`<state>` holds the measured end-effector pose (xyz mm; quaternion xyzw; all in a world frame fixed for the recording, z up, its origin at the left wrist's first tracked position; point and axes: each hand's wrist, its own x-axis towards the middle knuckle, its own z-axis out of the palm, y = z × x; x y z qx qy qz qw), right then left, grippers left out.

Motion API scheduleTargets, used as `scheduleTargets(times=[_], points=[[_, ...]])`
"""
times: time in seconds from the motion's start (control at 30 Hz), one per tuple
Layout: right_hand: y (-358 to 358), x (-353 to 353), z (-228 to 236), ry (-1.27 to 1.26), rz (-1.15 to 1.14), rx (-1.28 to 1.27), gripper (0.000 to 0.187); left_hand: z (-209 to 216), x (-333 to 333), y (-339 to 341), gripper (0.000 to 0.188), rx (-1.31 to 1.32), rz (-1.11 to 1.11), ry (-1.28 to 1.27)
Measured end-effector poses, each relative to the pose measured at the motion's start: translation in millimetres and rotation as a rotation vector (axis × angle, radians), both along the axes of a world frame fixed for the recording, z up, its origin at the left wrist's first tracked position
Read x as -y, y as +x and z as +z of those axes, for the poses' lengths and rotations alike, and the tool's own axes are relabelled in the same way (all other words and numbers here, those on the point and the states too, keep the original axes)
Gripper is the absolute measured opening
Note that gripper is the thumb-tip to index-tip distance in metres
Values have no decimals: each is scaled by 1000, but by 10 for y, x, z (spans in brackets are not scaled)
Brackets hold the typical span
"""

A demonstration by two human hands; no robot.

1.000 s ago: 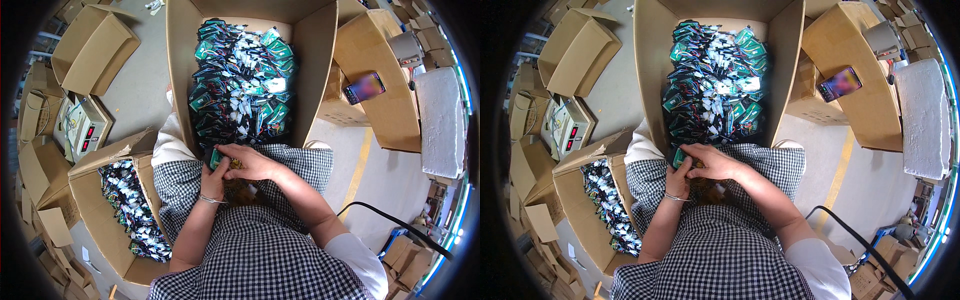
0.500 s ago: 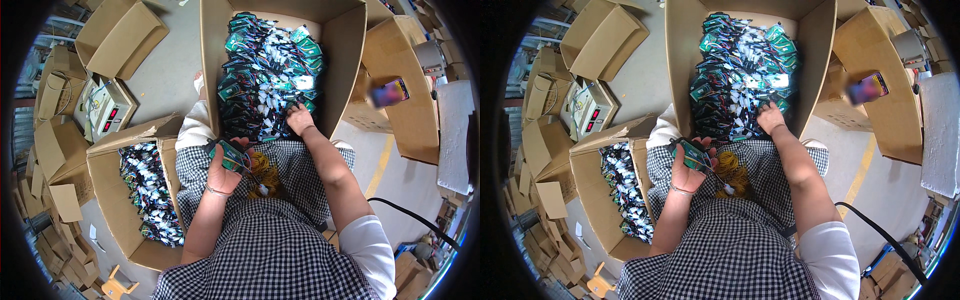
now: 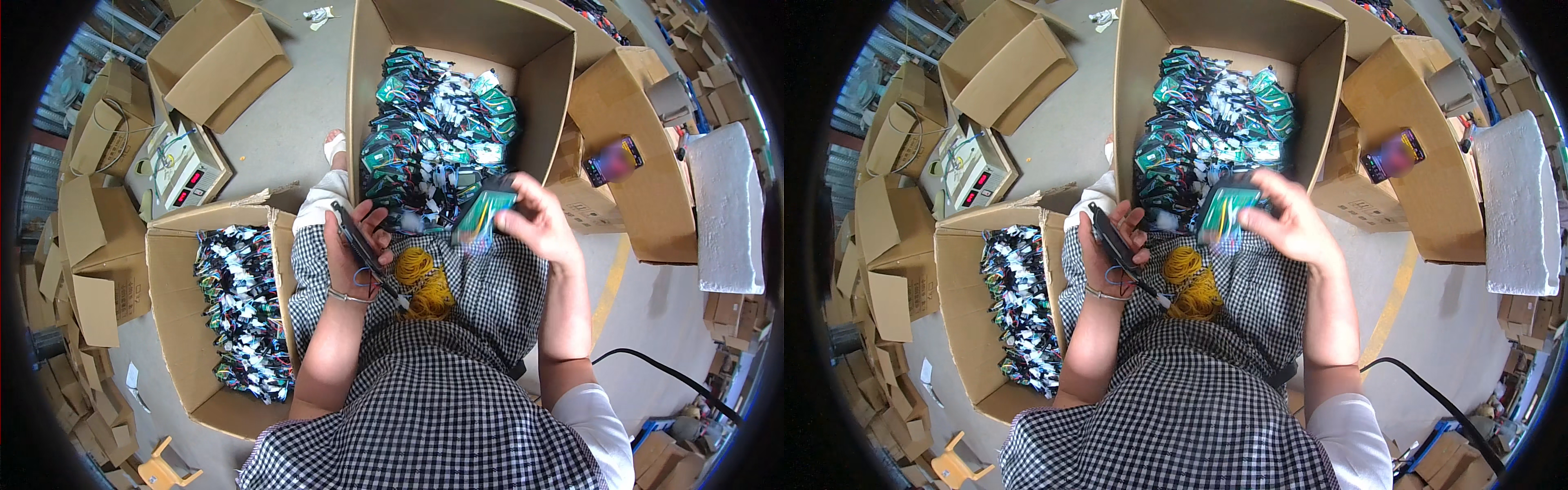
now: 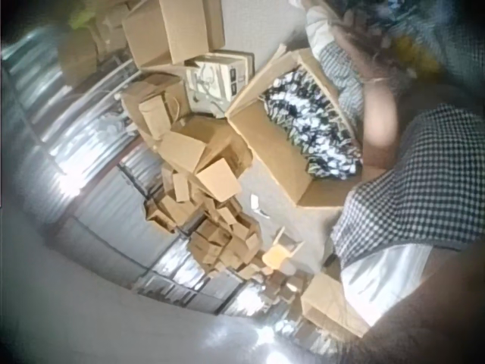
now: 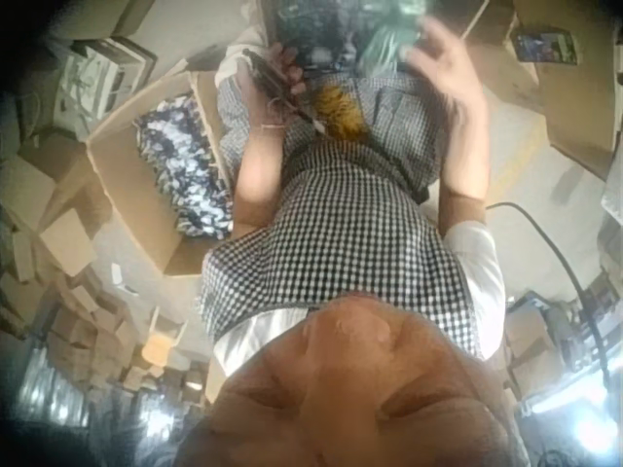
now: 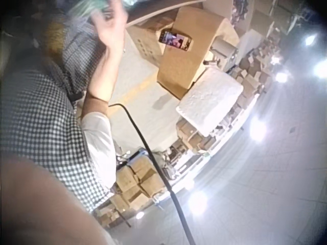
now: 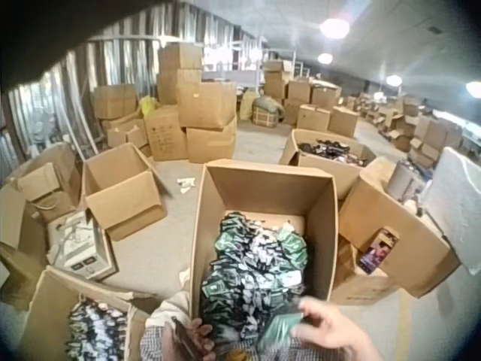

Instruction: The person sorts green electronic component modules by hand from a central cardboard box into secondary cardboard boxes, occasionally securing them with rubber bands.

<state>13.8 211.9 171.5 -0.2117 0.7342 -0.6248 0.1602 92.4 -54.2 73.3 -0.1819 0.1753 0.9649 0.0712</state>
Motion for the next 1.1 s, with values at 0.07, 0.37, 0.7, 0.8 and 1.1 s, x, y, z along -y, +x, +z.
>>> scheduleTargets(times=[0.07,0.37,0.7,0.8,1.1], points=[[44,50,128,23,404,-98,34,133,-28,-36,72,-101,-67,35],[432,842,-137,-148,134,424,39,326,-154,238,95,-363,-287,325],[873,1159,-501,-552,-290,696,33,275,-461,122,79,-283,7,-317],[849,1177,-518,-680,-372,773,37,214,-404,55,73,-296,108,-794],[557,1112,-451,-708,-278,417,41,382,-374,268,40,-261,-82,-751]])
